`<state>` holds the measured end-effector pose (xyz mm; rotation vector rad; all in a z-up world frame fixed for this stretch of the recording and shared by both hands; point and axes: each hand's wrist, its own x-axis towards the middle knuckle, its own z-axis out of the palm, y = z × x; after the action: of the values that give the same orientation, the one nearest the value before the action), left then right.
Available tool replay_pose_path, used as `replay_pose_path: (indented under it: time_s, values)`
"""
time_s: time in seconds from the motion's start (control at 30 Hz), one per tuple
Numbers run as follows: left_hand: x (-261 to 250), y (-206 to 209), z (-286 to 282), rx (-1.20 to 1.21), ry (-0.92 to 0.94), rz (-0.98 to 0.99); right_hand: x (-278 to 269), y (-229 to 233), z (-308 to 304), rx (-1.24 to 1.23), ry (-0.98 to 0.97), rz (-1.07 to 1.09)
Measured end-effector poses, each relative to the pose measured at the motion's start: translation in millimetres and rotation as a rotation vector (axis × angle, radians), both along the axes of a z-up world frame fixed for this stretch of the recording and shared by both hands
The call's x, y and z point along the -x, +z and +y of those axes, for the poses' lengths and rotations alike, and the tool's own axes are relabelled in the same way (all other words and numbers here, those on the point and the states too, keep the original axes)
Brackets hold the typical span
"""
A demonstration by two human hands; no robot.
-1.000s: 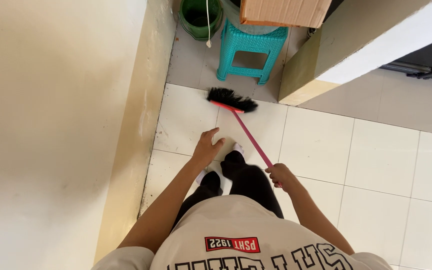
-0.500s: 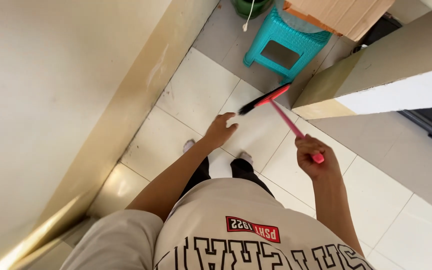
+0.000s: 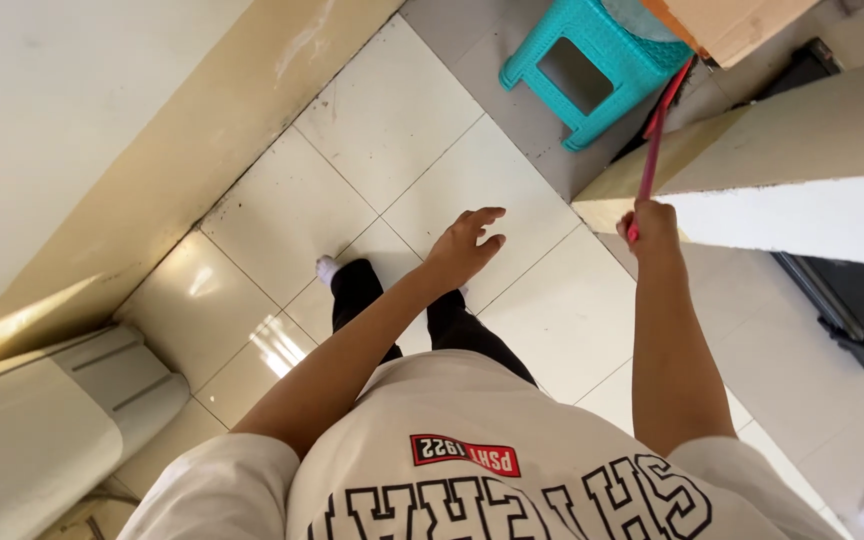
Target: Sweep the balcony floor using a broom.
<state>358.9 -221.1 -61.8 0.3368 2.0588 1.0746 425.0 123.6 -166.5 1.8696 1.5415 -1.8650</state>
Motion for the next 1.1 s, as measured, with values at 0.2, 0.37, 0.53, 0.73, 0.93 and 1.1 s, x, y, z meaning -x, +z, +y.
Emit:
replay_pose_path:
  time_s: [0.2, 0.37, 0.53, 0.73, 0.93, 1.1]
  values:
    - [-22.9, -10.9, -50.0, 0.026, 0.211, -0.014, -24.0, -16.3, -27.8, -0.324, 0.576, -0.524]
    - [-49.0, -15.2, -93.4, 0.042, 0.320, -0.032, -70.7, -29.0, -49.1, -0.237, 0.557, -0.444]
    - [-80.9, -17.6, -111.5, 0.021, 0.399, -0.076, -116.4, -3.6, -84.8, -0.120, 0.532, -0.449]
    - [-145.2, -12.9, -132.8, -0.065, 0.508, -0.055, -153.5, 38.9, -134.6, 0.278, 0.335, -0.121]
    - [-222.5, -23.8, -161.5, -0.037, 0.621, -0.072, -184.8, 80.6, -147.7, 0.284, 0.758, -0.034]
    - [-264.8, -45.6, -167.7, -0.029, 0.667, -0.012, -205.7, 106.0, -143.3, -0.231, 1.002, -0.104]
